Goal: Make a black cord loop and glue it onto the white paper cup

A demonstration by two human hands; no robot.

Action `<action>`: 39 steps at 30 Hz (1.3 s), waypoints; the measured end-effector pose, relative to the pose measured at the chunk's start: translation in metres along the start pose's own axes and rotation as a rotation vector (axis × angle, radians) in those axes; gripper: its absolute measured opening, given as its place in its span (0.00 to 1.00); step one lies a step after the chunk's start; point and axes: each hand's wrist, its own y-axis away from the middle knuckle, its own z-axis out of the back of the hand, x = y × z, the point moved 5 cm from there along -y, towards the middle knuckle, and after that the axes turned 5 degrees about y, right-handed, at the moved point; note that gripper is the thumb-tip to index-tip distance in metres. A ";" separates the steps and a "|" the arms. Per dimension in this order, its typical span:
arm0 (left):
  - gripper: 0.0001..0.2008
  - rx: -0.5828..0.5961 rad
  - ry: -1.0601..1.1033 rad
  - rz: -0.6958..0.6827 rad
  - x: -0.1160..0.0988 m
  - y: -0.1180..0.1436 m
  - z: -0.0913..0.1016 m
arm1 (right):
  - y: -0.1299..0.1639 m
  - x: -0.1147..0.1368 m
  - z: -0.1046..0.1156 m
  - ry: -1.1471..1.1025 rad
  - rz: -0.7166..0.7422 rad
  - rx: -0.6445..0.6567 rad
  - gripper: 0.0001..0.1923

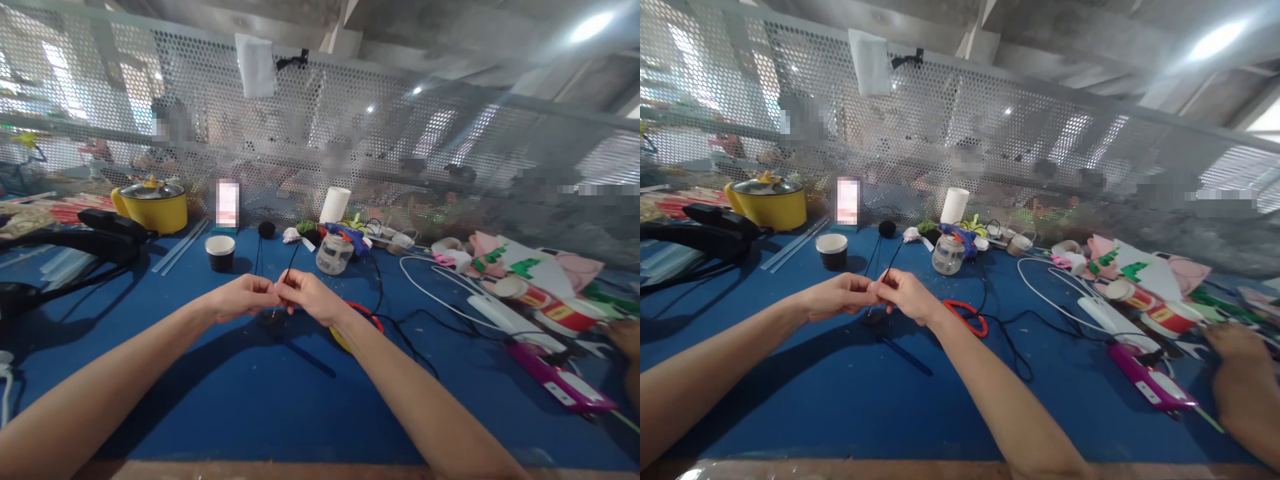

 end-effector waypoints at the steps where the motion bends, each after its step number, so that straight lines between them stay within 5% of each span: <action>1: 0.10 -0.004 -0.022 -0.005 -0.001 0.001 0.000 | 0.000 0.000 0.001 0.008 -0.005 -0.006 0.17; 12: 0.09 -0.125 -0.412 -0.121 -0.003 -0.004 0.010 | 0.000 -0.006 0.005 0.291 -0.038 -0.077 0.13; 16: 0.10 -0.096 -0.343 -0.101 -0.001 -0.004 0.009 | 0.000 -0.004 0.005 0.332 -0.056 -0.132 0.14; 23: 0.11 -0.051 -0.116 -0.032 -0.004 0.000 0.002 | 0.000 -0.005 0.000 -0.089 -0.051 0.035 0.16; 39: 0.09 -0.132 -0.244 -0.015 0.001 -0.003 0.008 | -0.001 -0.009 0.004 0.338 -0.107 -0.124 0.13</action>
